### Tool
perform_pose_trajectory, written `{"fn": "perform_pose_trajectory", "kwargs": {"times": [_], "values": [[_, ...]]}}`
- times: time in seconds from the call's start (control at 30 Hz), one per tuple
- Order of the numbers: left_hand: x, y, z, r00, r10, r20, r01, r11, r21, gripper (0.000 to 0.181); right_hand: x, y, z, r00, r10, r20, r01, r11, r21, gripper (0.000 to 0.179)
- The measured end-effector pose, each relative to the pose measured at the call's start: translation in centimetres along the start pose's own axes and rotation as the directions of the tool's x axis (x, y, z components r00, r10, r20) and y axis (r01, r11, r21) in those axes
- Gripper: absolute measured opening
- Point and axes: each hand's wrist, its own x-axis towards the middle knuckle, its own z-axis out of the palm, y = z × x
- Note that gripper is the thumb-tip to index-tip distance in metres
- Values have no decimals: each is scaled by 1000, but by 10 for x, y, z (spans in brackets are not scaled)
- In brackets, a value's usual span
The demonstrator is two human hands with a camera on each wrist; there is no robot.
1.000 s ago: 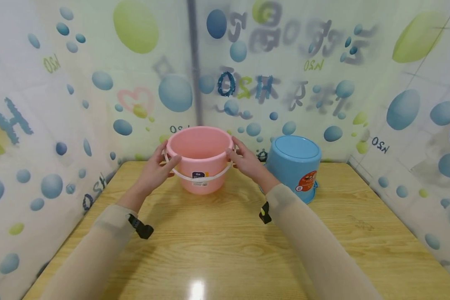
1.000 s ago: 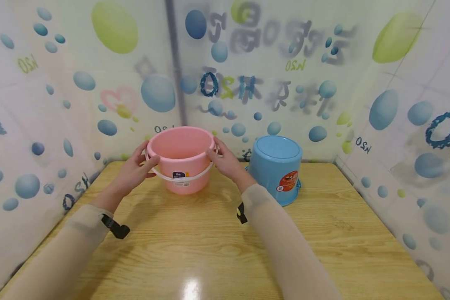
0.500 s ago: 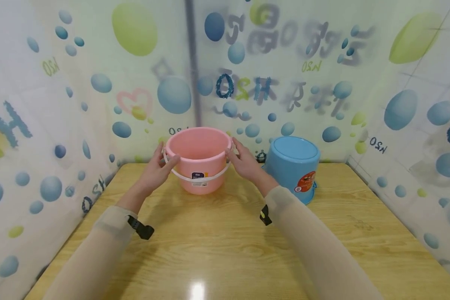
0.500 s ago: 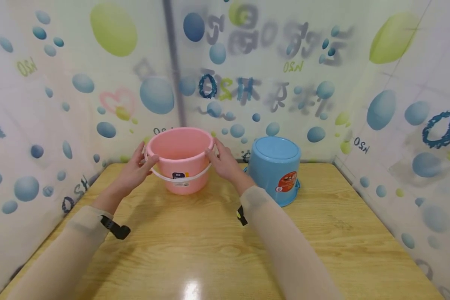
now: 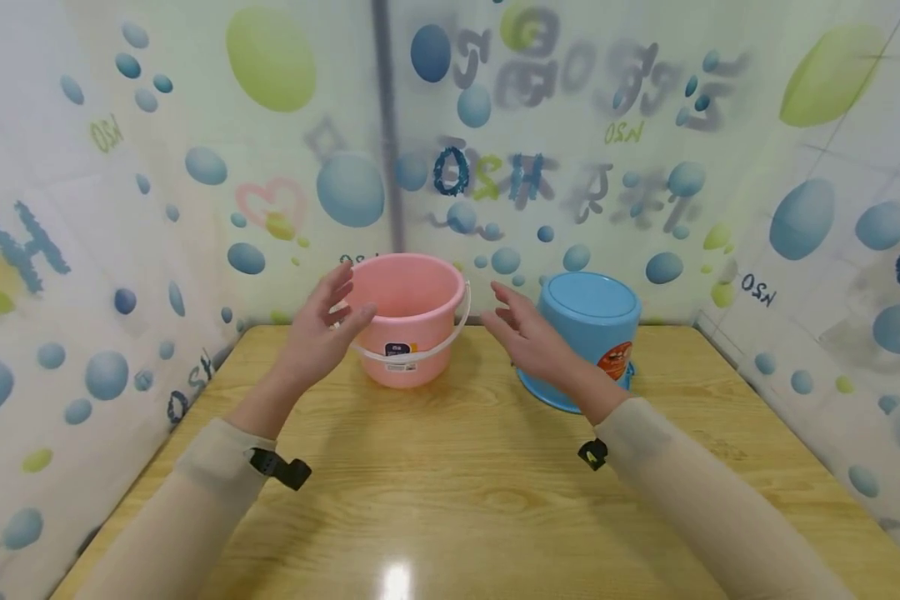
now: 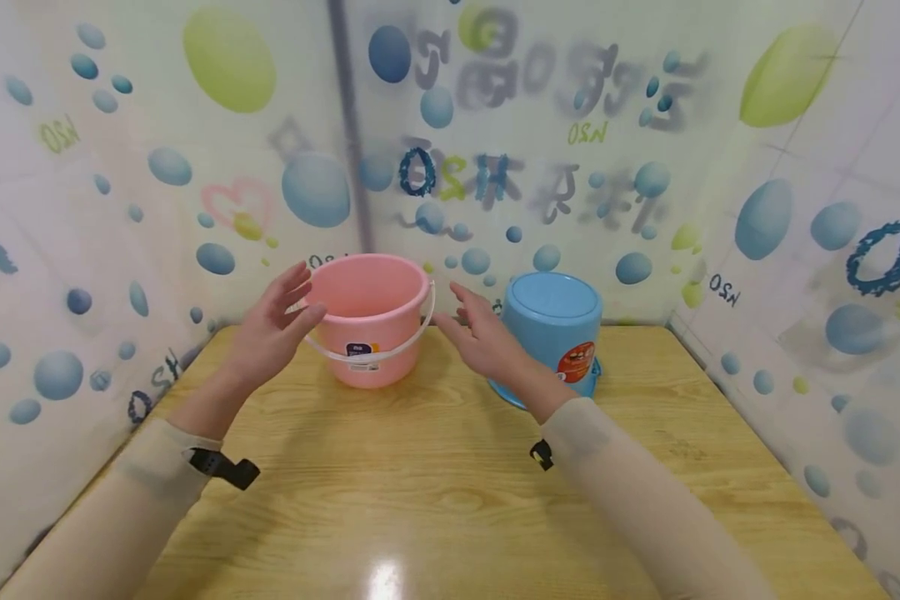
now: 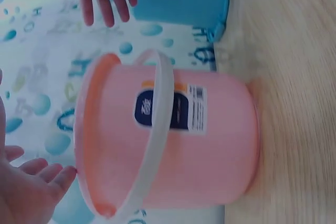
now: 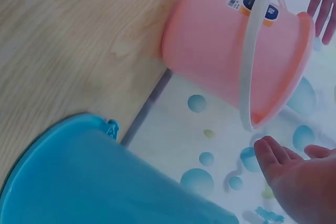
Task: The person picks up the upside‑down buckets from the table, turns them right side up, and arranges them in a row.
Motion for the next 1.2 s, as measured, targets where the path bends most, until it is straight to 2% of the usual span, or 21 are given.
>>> {"fn": "perform_pose_trajectory", "kwargs": {"times": [0.13, 0.3, 0.37, 0.43, 0.6, 0.73, 0.83, 1.03, 1.2], "values": [[-3, 14, 13, 995, 76, 59, -74, 997, -30, 81, -23, 2, -12, 999, -25, 31, 26, 999, -26, 73], [-10, 30, 30, 980, 117, 163, -100, 989, -110, 78, -54, 9, -26, 996, -68, 54, 70, 996, -46, 69], [-12, 35, 39, 968, 130, 213, -106, 987, -122, 78, -66, 14, -32, 995, -75, 58, 78, 996, -52, 68], [-15, 38, 50, 954, 165, 251, -138, 983, -124, 78, -77, 18, -37, 995, -82, 63, 86, 994, -60, 67], [-22, 41, 77, 911, 218, 351, -186, 975, -125, 83, -99, 33, -44, 994, -82, 76, 90, 991, -98, 65], [-26, 41, 97, 873, 212, 439, -175, 977, -124, 84, -116, 43, -48, 995, -65, 78, 74, 990, -121, 65], [-27, 40, 111, 852, 204, 482, -179, 979, -98, 83, -127, 50, -53, 996, -41, 75, 51, 991, -126, 65], [-28, 36, 135, 816, 154, 558, -130, 988, -84, 82, -141, 62, -59, 998, -21, 53, 29, 987, -161, 65], [-26, 25, 156, 796, 111, 595, -97, 994, -56, 82, -150, 75, -67, 1000, -4, 23, 9, 977, -212, 64]]}}
